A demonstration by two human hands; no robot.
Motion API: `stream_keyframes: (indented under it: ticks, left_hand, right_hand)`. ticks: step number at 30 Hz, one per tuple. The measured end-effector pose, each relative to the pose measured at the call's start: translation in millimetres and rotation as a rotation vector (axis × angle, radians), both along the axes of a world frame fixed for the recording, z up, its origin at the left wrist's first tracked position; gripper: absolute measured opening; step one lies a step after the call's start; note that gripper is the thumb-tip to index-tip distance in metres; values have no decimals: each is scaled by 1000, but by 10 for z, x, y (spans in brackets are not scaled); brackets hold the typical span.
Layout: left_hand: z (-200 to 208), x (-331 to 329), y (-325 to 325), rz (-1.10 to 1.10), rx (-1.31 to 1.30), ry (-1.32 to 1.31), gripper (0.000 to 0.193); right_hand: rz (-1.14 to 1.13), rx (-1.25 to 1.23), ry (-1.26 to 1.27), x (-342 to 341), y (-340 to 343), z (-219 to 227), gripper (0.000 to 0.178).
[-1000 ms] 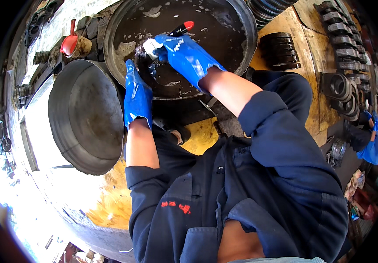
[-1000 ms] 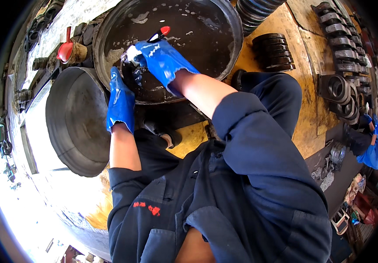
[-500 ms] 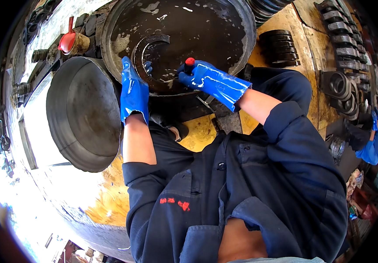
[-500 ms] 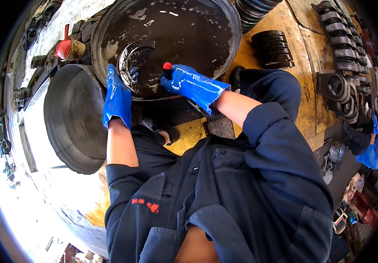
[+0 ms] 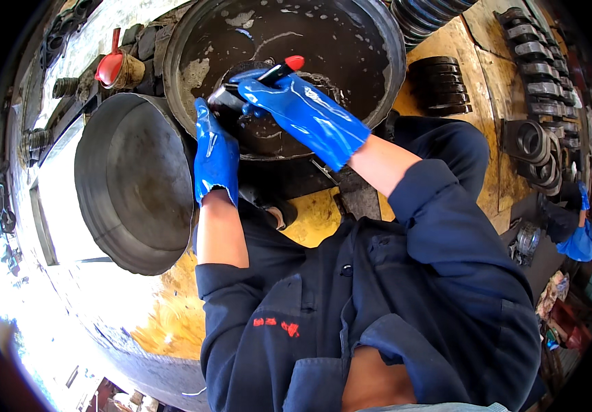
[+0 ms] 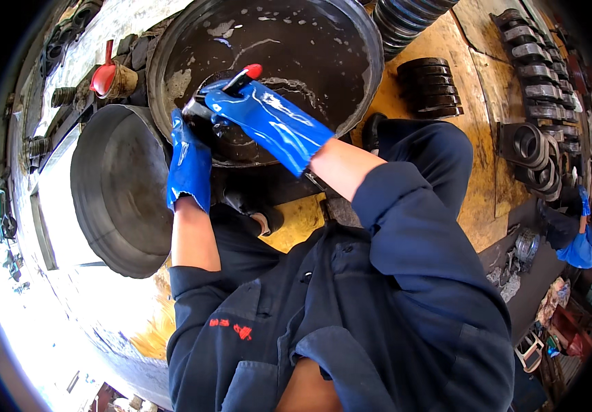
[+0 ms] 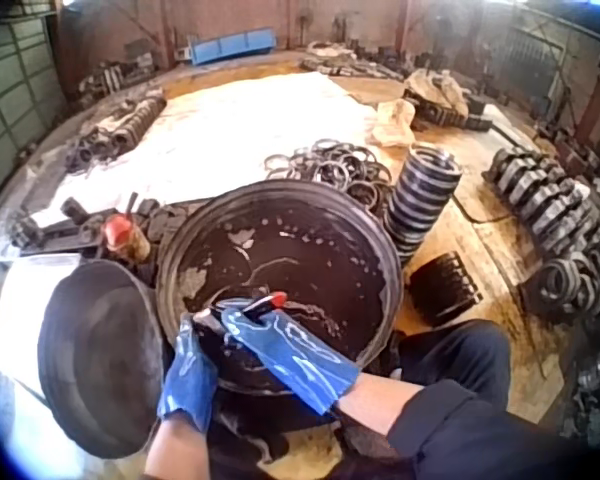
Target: The person scrubs a small, dark metal ring with a red-handled brush inside a large metal basin filled with dark liquid. The person repeatedly dips the ring into the liquid and scrubs its surface, occasionally lifting it to inspect the cleaning progress. The person wears blue gloves and a dark blue work uniform.
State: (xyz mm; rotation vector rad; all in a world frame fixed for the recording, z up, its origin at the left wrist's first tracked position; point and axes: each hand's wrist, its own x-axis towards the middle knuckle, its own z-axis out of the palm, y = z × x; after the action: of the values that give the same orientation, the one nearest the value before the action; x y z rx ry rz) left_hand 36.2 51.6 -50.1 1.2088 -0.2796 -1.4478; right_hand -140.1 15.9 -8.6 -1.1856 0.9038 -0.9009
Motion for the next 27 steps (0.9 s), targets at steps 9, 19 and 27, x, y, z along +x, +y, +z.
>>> stream_keyframes:
  ticks: [9, 19, 27]
  left_hand:
    - [-1, -14, 130, -6, 35, -58, 54]
    - [29, -108, 29, 47, 74, -71, 54]
    - [25, -28, 0, 109, 105, -111, 54]
  right_hand:
    - [-214, 94, 248, -80, -651, -290, 24]
    - [-273, 190, 818, -616, -410, -566, 35]
    - [561, -746, 1070, -46, -251, 12, 43]
